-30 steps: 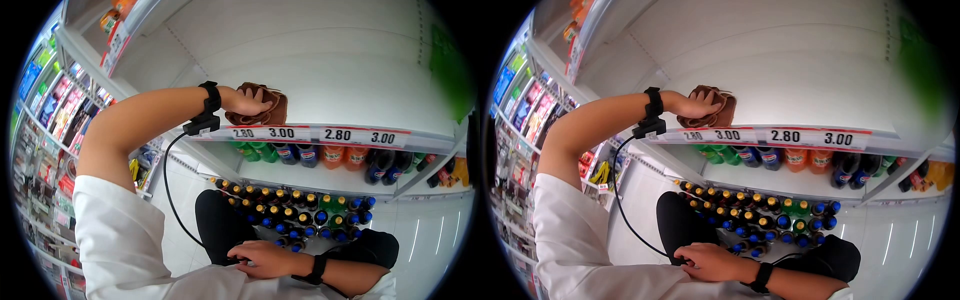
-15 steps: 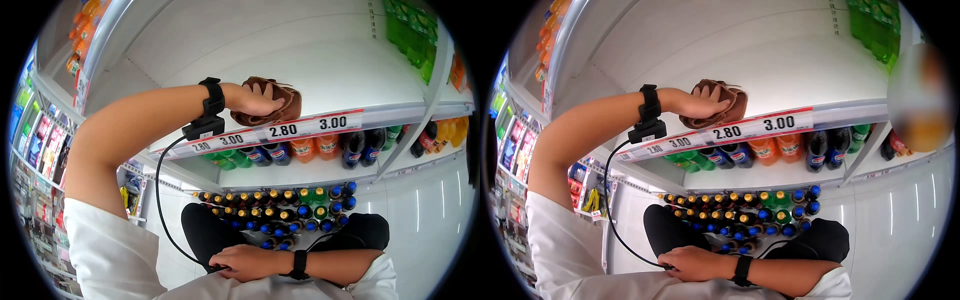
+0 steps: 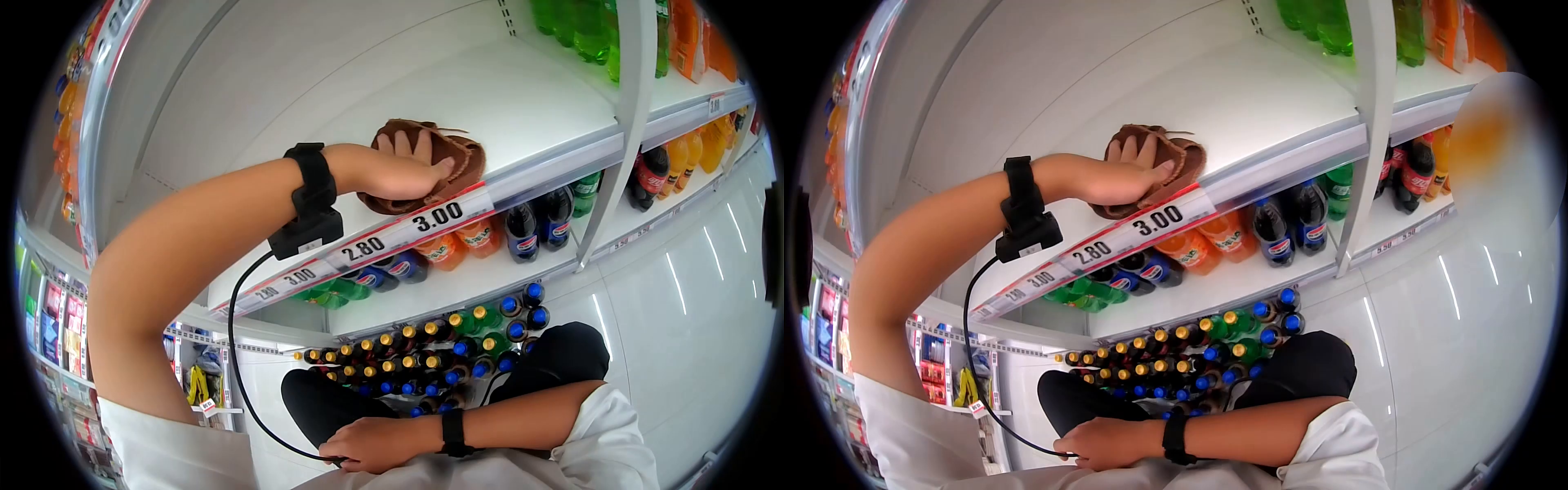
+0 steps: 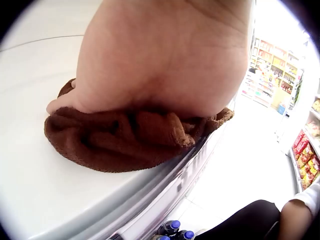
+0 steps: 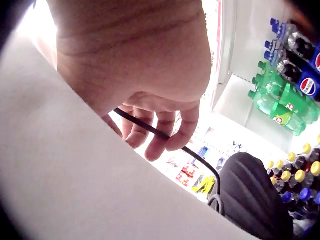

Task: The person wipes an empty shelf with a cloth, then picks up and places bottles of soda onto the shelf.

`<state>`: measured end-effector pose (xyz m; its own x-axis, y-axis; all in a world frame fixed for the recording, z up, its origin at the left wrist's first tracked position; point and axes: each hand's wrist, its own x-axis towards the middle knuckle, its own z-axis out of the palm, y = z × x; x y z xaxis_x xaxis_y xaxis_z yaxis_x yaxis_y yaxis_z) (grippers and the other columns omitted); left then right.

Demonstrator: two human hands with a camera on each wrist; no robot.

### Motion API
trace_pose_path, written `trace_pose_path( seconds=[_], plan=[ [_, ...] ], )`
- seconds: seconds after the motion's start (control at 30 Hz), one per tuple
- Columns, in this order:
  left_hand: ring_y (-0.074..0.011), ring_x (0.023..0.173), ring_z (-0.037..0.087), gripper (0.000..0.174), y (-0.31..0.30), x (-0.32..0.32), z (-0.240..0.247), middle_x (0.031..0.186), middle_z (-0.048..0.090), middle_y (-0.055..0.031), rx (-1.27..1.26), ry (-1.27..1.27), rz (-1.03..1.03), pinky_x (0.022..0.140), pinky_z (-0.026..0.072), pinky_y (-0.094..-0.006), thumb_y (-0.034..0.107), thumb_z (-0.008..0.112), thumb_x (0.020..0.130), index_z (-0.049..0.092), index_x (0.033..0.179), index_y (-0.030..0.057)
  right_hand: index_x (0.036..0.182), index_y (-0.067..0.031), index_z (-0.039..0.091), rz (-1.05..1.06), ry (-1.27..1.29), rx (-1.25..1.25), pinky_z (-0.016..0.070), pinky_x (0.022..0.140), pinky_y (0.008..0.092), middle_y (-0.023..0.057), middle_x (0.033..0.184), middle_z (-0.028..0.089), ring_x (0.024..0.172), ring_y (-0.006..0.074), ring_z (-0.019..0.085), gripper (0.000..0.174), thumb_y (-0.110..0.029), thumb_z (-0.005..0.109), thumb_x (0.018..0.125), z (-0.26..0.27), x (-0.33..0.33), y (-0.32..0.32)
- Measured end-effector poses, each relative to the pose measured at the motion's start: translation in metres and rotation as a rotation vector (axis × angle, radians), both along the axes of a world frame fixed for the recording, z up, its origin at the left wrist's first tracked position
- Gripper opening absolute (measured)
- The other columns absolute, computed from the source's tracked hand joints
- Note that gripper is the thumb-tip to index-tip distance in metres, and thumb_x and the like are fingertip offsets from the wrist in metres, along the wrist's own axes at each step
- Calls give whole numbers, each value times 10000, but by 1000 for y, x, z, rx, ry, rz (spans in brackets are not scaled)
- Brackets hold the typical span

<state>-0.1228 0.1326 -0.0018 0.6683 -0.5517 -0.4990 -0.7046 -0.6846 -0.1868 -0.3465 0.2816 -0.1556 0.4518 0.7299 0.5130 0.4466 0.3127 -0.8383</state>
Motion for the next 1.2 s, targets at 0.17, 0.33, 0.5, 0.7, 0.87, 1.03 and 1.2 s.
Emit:
trace_pose_path(
  seconds=[0.17,0.33,0.5,0.7,0.87,1.03,1.2],
  plan=[
    [-548,1411,38,862,-40,-16,-3,1538,60,-340,-67,-9,-161,1136,116,-600,617,234,944,42,1532,17,1025,-28,541,31,32,11,470,766,462,193,909,623,896,370,615,197,-104,545,843,3,6,-6],
    [-547,1406,73,868,-79,-22,-14,1540,99,-324,-136,-60,-275,1132,139,-595,625,253,934,69,1535,27,1006,-61,525,59,53,19,463,762,433,157,841,593,859,323,602,150,-108,521,863,6,12,-13],
    [-535,1409,95,856,-118,-24,-13,1543,112,-316,-138,-68,-351,1131,161,-583,625,240,938,88,1537,32,1005,-73,522,29,74,64,465,742,445,160,826,596,856,337,610,175,-109,548,835,3,16,-14],
    [-518,1409,138,822,-172,-7,-35,1539,153,-312,-148,-203,-671,1128,181,-572,603,228,956,105,1536,34,989,-89,512,-38,44,104,473,716,454,160,801,590,845,354,621,187,-101,602,825,3,20,-22],
    [-500,1408,174,803,-211,6,-42,1543,181,-295,-230,-225,-693,1127,184,-573,605,230,958,127,1539,60,972,-79,516,-67,50,63,479,660,444,155,751,594,763,352,629,167,-94,604,831,3,22,-18],
    [-455,1427,179,779,-210,14,-39,1557,177,-264,-322,-183,-499,1137,181,-560,602,242,957,157,1538,90,942,-65,542,-138,10,213,476,631,445,158,715,606,706,346,625,139,-111,611,830,1,23,-13],
    [-493,1334,279,577,-170,47,-45,1505,227,-301,-219,-317,-822,1105,222,-573,378,337,949,299,1455,104,937,-67,551,-137,27,108,474,638,440,152,728,607,720,350,622,127,-134,604,842,-1,21,-4]
  ],
)
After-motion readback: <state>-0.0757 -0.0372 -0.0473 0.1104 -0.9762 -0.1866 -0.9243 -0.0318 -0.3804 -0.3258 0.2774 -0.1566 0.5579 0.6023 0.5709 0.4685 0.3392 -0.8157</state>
